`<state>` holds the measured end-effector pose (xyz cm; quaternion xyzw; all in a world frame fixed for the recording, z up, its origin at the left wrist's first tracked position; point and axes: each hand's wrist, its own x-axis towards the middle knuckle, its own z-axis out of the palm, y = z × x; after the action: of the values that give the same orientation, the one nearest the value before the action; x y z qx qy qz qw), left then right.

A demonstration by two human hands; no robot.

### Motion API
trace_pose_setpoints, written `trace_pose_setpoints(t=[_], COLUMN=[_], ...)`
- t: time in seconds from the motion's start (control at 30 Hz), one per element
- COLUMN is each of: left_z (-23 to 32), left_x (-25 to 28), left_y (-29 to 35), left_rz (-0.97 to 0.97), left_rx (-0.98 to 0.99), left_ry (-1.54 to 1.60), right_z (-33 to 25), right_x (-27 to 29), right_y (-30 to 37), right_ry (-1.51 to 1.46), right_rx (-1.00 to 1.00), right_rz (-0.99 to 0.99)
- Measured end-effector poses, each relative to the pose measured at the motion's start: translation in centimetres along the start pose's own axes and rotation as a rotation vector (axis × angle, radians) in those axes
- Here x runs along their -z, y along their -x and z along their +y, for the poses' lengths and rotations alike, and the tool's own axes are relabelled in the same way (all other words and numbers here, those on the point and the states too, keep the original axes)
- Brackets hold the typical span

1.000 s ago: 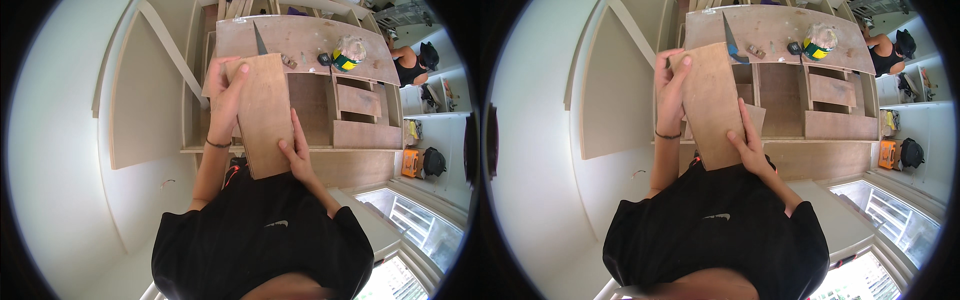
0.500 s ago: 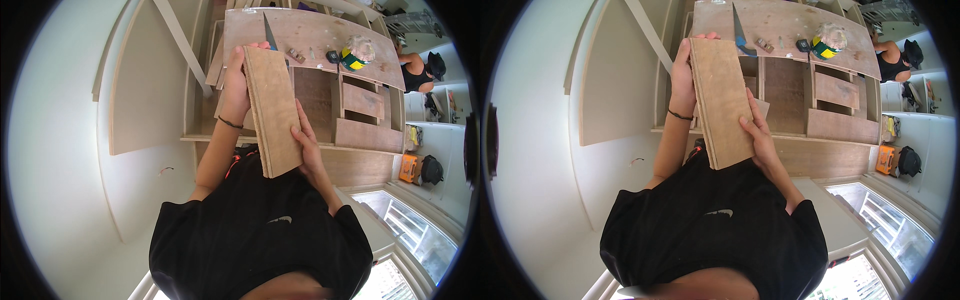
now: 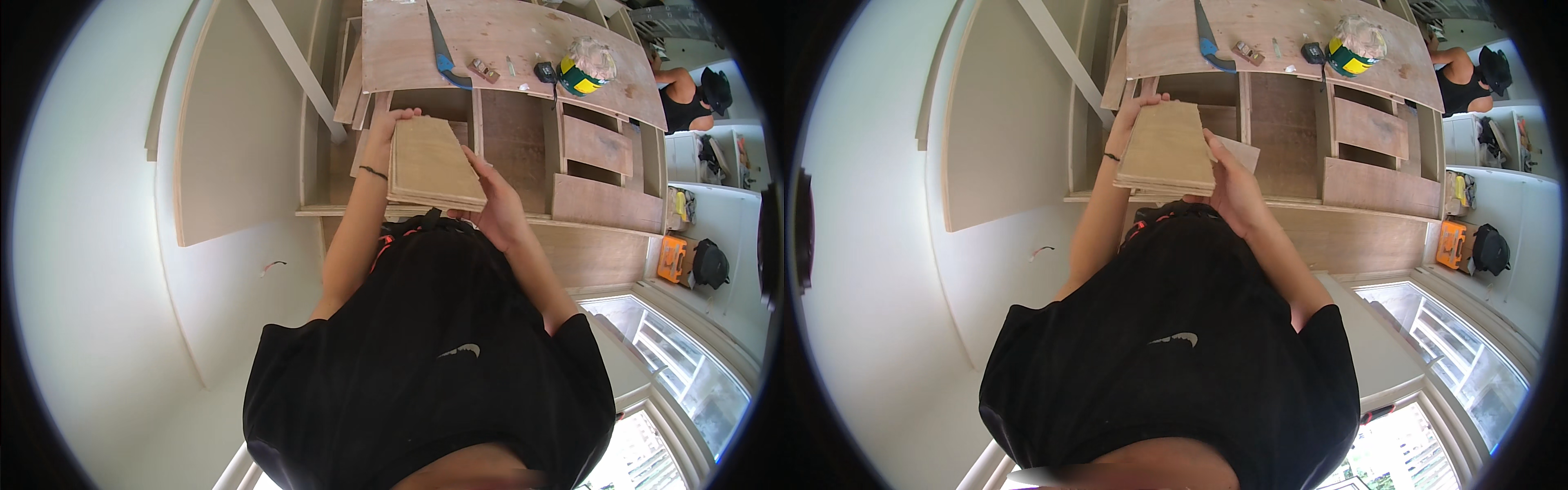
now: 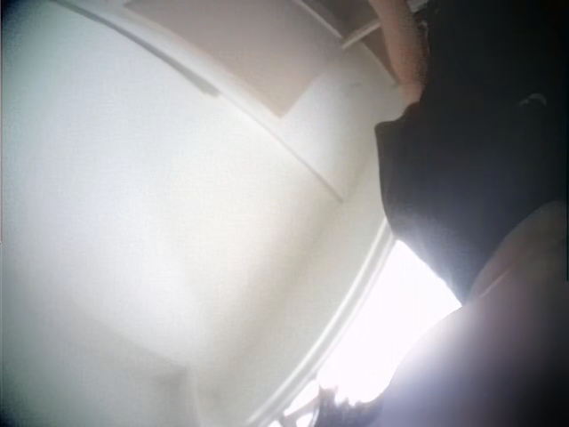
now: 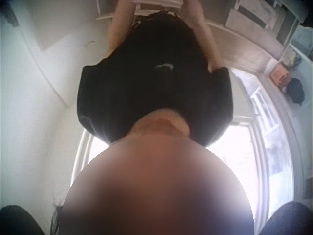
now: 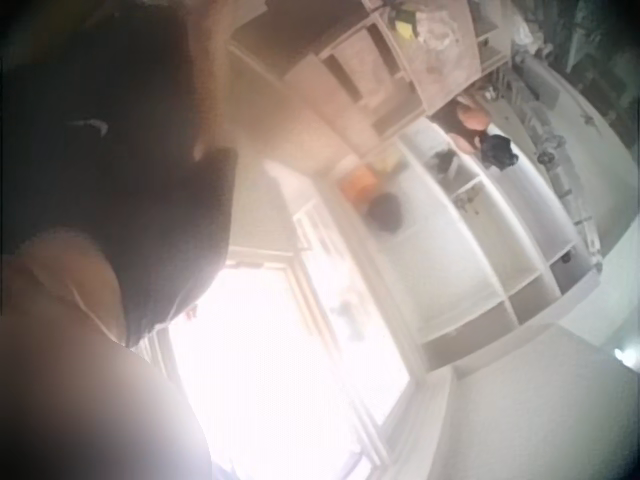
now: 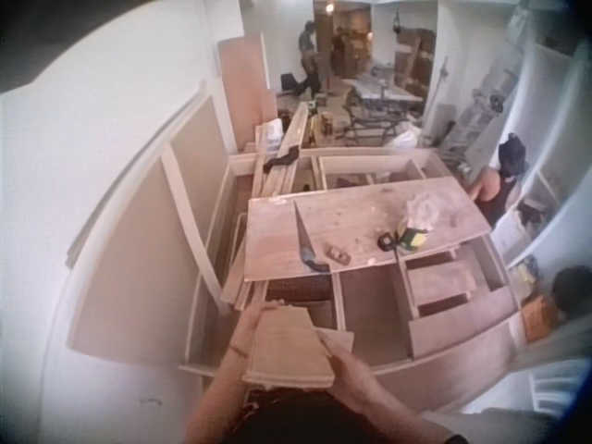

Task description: The person assembles wooden furniture by fitting wooden panels into a cabinet frame. They use a hammer to secure the panels and adjust their positions to ensure a proper fit.

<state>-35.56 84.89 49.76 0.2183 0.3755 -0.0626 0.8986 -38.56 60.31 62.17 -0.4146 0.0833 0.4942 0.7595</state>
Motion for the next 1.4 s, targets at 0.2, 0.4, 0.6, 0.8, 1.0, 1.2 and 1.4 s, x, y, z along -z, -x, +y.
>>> trace_pose_setpoints(t=[0.2, 0.4, 0.6, 0.8, 1.0, 1.2, 1.4], left_z=[-0.4, -0.4, -2.0, -3.7, -4.7, -3.4, -3.8], left_x=[2.5, 3.5, 3.0, 1.8, -2.6, -5.5, -4.8], left_y=[0.5, -0.1, 0.4, 0.5, 4.9, 6.8, 6.5], left_rz=[0.050, 0.082, 0.076, 0.025, 0.021, -0.135, -0.090], left_rx=[0.101, 0.097, -0.125, -0.137, -0.101, -0.108, -0.277], left_ry=[0.003, -0.034, -0.130, -0.021, 0.095, 0.034, -0.151], right_z=[1.1, 1.3, 1.2, 2.6, 1.2, 0.1, -0.4], right_x=[1.4, 0.1, -0.8, -2.2, -3.4, -5.1, -5.4], right_y=[-0.1, 0.5, -0.3, -1.9, -2.7, -3.2, -3.4], right_ry=[0.674, 0.998, 1.030, 0.906, 1.014, 0.971, 0.999], right_rx=[0.543, 0.994, 0.990, 1.241, 1.523, 1.676, 1.707], right_rz=[0.147, 0.211, 0.234, 0.405, 0.491, 0.536, 0.530])
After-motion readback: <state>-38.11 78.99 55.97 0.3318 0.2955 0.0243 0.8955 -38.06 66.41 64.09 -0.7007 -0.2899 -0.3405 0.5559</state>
